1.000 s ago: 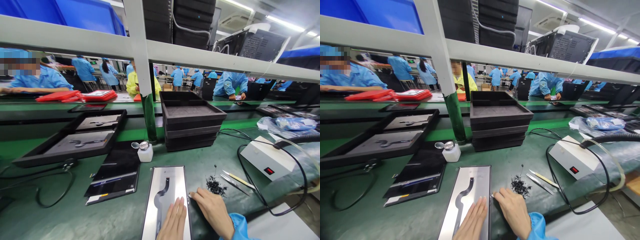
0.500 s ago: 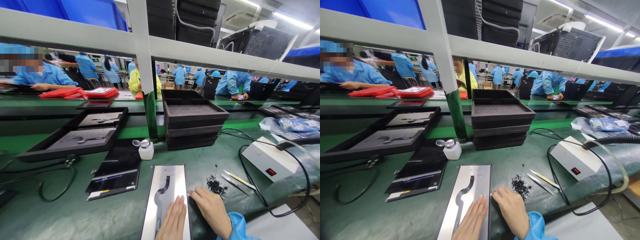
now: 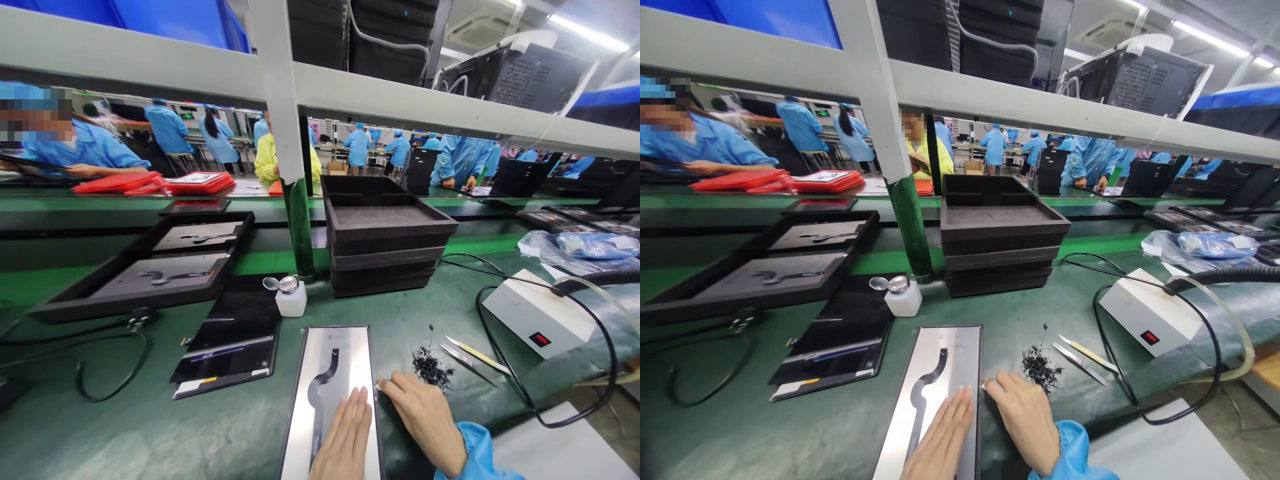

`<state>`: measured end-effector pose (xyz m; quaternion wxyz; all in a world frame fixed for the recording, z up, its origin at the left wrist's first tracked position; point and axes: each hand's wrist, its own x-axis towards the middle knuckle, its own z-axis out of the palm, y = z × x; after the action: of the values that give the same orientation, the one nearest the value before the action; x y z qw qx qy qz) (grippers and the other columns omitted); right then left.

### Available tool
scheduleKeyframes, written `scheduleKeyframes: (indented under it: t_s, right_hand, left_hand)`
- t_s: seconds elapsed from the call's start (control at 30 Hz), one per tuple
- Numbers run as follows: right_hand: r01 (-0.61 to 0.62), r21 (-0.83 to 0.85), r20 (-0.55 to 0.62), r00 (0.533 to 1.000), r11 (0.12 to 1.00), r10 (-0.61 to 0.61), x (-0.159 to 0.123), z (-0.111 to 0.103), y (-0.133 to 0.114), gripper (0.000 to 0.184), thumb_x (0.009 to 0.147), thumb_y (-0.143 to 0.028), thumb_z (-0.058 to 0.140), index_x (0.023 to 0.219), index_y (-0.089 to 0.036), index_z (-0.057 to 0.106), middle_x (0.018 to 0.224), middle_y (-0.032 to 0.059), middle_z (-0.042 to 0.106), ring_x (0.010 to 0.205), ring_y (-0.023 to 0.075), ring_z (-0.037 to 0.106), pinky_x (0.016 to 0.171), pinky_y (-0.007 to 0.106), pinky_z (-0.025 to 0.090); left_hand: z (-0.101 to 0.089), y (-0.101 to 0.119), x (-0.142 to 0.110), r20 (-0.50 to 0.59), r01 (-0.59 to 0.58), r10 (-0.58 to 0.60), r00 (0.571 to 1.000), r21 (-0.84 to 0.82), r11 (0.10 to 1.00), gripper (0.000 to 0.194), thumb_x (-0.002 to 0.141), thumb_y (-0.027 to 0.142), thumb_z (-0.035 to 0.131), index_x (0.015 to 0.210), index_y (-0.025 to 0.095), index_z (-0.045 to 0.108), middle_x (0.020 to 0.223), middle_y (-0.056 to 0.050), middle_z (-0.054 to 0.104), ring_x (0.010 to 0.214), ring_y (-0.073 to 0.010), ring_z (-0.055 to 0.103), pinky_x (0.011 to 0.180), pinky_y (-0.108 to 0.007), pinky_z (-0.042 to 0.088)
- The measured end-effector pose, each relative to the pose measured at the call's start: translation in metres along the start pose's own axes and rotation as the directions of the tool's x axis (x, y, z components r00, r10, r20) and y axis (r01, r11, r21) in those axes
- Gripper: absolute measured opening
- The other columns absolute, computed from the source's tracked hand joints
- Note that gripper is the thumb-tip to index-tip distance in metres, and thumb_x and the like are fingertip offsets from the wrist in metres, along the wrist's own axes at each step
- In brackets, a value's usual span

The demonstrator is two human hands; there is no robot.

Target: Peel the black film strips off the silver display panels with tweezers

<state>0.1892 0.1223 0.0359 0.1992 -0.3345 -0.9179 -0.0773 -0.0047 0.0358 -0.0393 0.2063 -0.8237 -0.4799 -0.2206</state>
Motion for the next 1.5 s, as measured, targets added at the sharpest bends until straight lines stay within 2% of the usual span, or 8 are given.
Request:
scheduleKeyframes:
  t_s: [0.27,0.4,0.6,0.83,0.93,1.27,1.4,1.5]
  right_hand:
    - [0.005,0.007,0.024,1.0,1.0,-0.006,0.0,-0.002,0.0,0.021,0.102,-0.011,0.043,0.107,-0.024,0.059,0.08,-0.0019,0.066,0.066,0.0148,0.062,0.054,0.029,0.033]
    - [0.013,0.0,0.018,1.0,1.0,-0.013,0.0,-0.001,0.001,0.021,0.101,-0.01,0.044,0.106,-0.024,0.059,0.081,-0.0019,0.066,0.066,0.0149,0.062,0.055,0.029,0.033]
    - [0.031,-0.015,0.011,0.999,0.999,-0.031,0.001,0.001,0.002,0.022,0.099,-0.008,0.047,0.106,-0.023,0.06,0.08,-0.0018,0.066,0.066,0.0149,0.062,0.054,0.029,0.034]
    - [0.044,-0.004,-0.009,0.999,0.999,-0.044,0.003,0.001,0.003,0.026,0.1,-0.006,0.041,0.108,-0.023,0.06,0.08,-0.0012,0.066,0.065,0.0155,0.062,0.053,0.03,0.034]
    - [0.043,-0.001,-0.011,0.999,0.999,-0.043,0.003,0.001,0.003,0.027,0.099,-0.005,0.041,0.107,-0.024,0.06,0.079,-0.0015,0.065,0.065,0.0159,0.062,0.053,0.03,0.034]
    - [0.039,-0.008,-0.001,0.999,0.999,-0.039,0.003,0.002,0.003,0.025,0.099,-0.007,0.043,0.106,-0.024,0.06,0.08,-0.0014,0.065,0.066,0.0153,0.061,0.054,0.029,0.034]
    - [0.039,-0.01,0.008,0.999,0.999,-0.039,0.004,0.002,0.004,0.02,0.1,-0.01,0.046,0.105,-0.024,0.06,0.079,-0.0019,0.066,0.066,0.0143,0.061,0.055,0.028,0.033]
    - [0.038,-0.011,0.013,0.999,0.999,-0.038,0.005,0.0,0.003,0.019,0.101,-0.012,0.047,0.104,-0.024,0.061,0.079,-0.0019,0.066,0.066,0.0146,0.061,0.054,0.028,0.033]
  left_hand:
    - [-0.002,0.0,0.0,0.006,-0.003,0.003,1.0,0.007,1.0,0.047,0.102,0.014,0.037,0.148,0.006,0.042,0.151,-0.013,0.048,0.139,-0.0255,0.048,0.112,-0.036,0.044]
    - [0.0,0.0,-0.001,0.024,-0.027,0.026,0.999,0.038,0.999,0.048,0.1,0.012,0.037,0.146,0.005,0.044,0.152,-0.013,0.047,0.139,-0.0266,0.047,0.111,-0.036,0.044]
    - [0.003,-0.001,-0.001,0.006,0.004,-0.004,1.0,0.011,1.0,0.055,0.095,0.004,0.039,0.151,0.007,0.038,0.15,-0.012,0.05,0.137,-0.0242,0.05,0.113,-0.034,0.043]
    - [0.004,0.0,-0.001,0.003,-0.023,0.023,1.0,0.051,0.998,0.047,0.1,0.012,0.037,0.145,0.005,0.045,0.148,-0.013,0.052,0.136,-0.0264,0.051,0.11,-0.036,0.046]
    - [0.004,0.001,-0.001,0.0,-0.006,0.006,1.0,0.06,0.998,0.049,0.097,0.005,0.035,0.145,0.006,0.045,0.146,-0.013,0.055,0.135,-0.0257,0.051,0.112,-0.037,0.044]
    - [0.004,-0.001,-0.002,-0.002,0.002,-0.002,1.0,-0.005,1.0,0.052,0.099,0.011,0.041,0.151,0.007,0.038,0.148,-0.013,0.051,0.137,-0.0245,0.049,0.114,-0.034,0.041]
    - [0.002,-0.001,0.0,0.013,0.019,-0.019,1.0,-0.01,1.0,0.059,0.097,0.006,0.036,0.155,0.009,0.028,0.148,-0.011,0.051,0.135,-0.0225,0.052,0.111,-0.033,0.045]
    - [-0.007,0.001,0.004,0.016,0.016,-0.015,1.0,-0.059,0.998,0.061,0.1,0.018,0.04,0.157,0.007,0.021,0.148,-0.014,0.051,0.134,-0.0256,0.053,0.108,-0.035,0.048]
